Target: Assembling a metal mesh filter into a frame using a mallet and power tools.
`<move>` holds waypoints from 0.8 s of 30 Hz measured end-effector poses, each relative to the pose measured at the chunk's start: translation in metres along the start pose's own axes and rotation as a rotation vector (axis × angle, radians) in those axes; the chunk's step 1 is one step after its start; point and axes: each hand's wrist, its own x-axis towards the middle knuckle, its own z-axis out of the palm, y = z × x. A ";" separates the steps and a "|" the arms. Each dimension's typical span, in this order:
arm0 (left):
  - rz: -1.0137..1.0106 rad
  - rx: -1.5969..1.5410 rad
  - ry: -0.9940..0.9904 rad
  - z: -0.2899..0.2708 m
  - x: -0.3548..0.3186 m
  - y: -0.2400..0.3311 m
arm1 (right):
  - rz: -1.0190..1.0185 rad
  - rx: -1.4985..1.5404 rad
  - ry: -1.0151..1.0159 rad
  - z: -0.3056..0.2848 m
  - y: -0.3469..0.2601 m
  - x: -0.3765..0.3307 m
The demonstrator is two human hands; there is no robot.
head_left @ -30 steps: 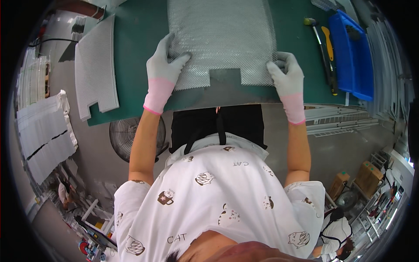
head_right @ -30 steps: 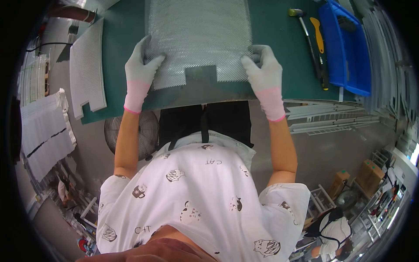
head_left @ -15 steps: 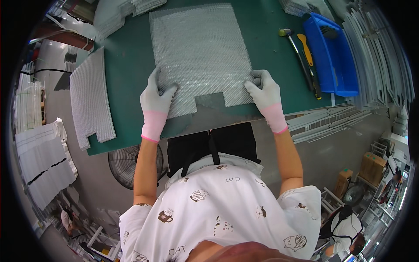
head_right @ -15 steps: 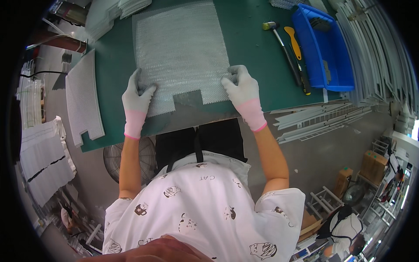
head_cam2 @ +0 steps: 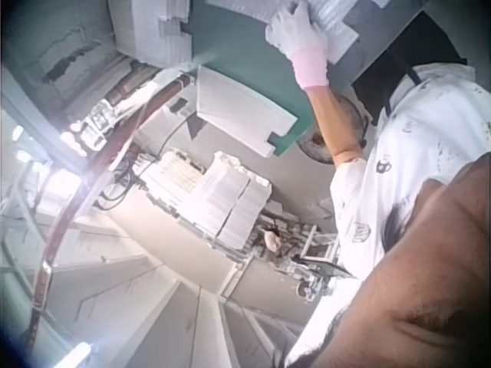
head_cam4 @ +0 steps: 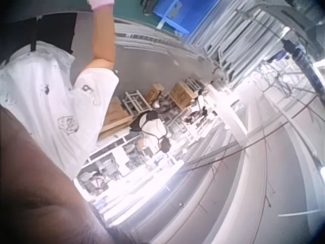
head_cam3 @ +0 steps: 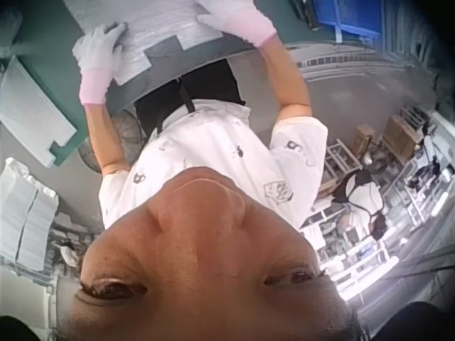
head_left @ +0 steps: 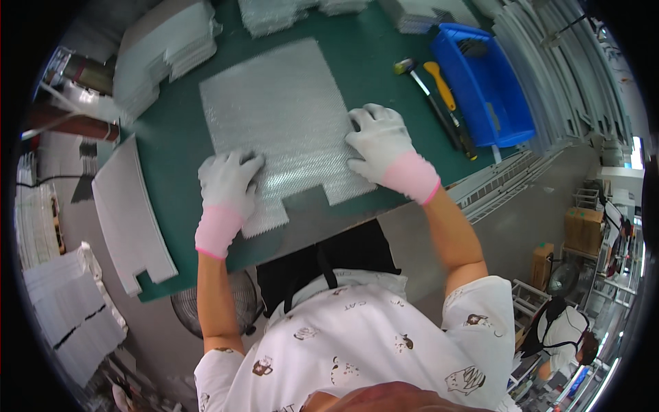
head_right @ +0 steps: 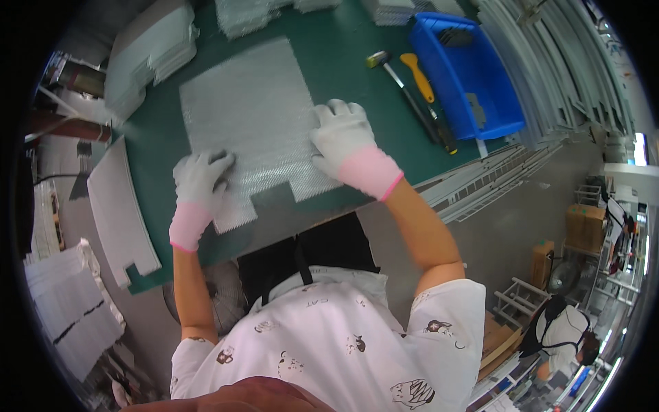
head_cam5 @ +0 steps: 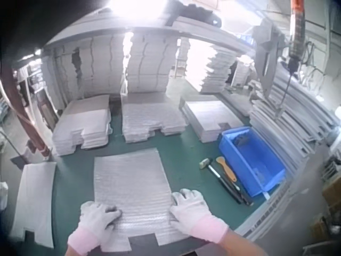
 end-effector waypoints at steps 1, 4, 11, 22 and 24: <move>0.009 -0.020 -0.048 -0.007 0.002 0.000 | -0.102 0.054 -0.001 -0.003 0.015 0.010; -0.002 -0.067 -0.104 -0.018 -0.002 -0.012 | 0.154 0.553 -0.073 -0.018 0.099 0.092; 0.019 -0.094 -0.124 0.006 0.016 -0.005 | 0.509 0.116 0.022 -0.009 0.343 0.168; -0.126 -0.087 -0.170 0.004 0.025 -0.011 | 0.874 0.502 -0.048 -0.108 0.282 0.189; -0.104 -0.088 -0.196 0.001 0.036 -0.006 | 0.946 0.573 0.035 -0.105 0.333 0.186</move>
